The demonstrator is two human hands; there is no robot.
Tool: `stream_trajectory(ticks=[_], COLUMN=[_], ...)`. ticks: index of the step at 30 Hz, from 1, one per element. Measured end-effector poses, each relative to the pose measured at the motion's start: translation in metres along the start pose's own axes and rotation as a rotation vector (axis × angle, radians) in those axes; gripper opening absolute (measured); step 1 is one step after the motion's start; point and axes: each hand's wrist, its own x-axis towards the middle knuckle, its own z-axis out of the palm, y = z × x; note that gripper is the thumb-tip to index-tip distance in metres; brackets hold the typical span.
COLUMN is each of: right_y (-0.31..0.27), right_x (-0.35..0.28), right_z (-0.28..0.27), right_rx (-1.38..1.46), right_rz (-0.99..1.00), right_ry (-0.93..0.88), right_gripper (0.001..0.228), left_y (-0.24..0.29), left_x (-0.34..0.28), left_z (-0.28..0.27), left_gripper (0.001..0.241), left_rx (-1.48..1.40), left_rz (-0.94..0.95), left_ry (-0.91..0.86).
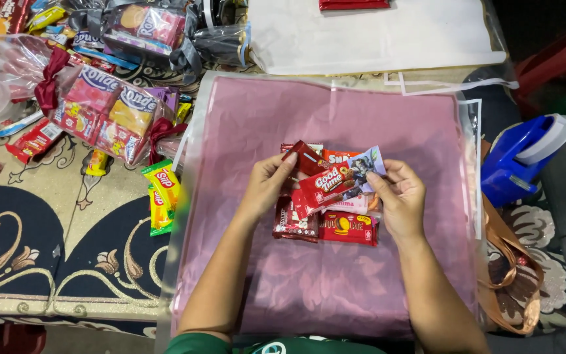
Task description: Arranging various snack packages on a sheet of pink wrapping paper and folding the paper to wrap them.
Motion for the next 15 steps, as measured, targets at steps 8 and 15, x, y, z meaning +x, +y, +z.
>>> stream_trajectory(ticks=[8,15], right_y=[0.016,0.015], right_x=[0.009,0.015], right_z=[-0.008,-0.015], right_rx=[-0.061,-0.252], right_rz=[0.001,-0.054], right_ry=[0.023,0.042], right_gripper=[0.027,0.027], left_y=[-0.02,-0.049], left_x=[0.013,0.029], left_z=[-0.026,-0.055], left_gripper=[0.031,0.031], left_rx=[0.217,0.619], left_rz=[0.163,0.119], left_ry=[0.144,0.333])
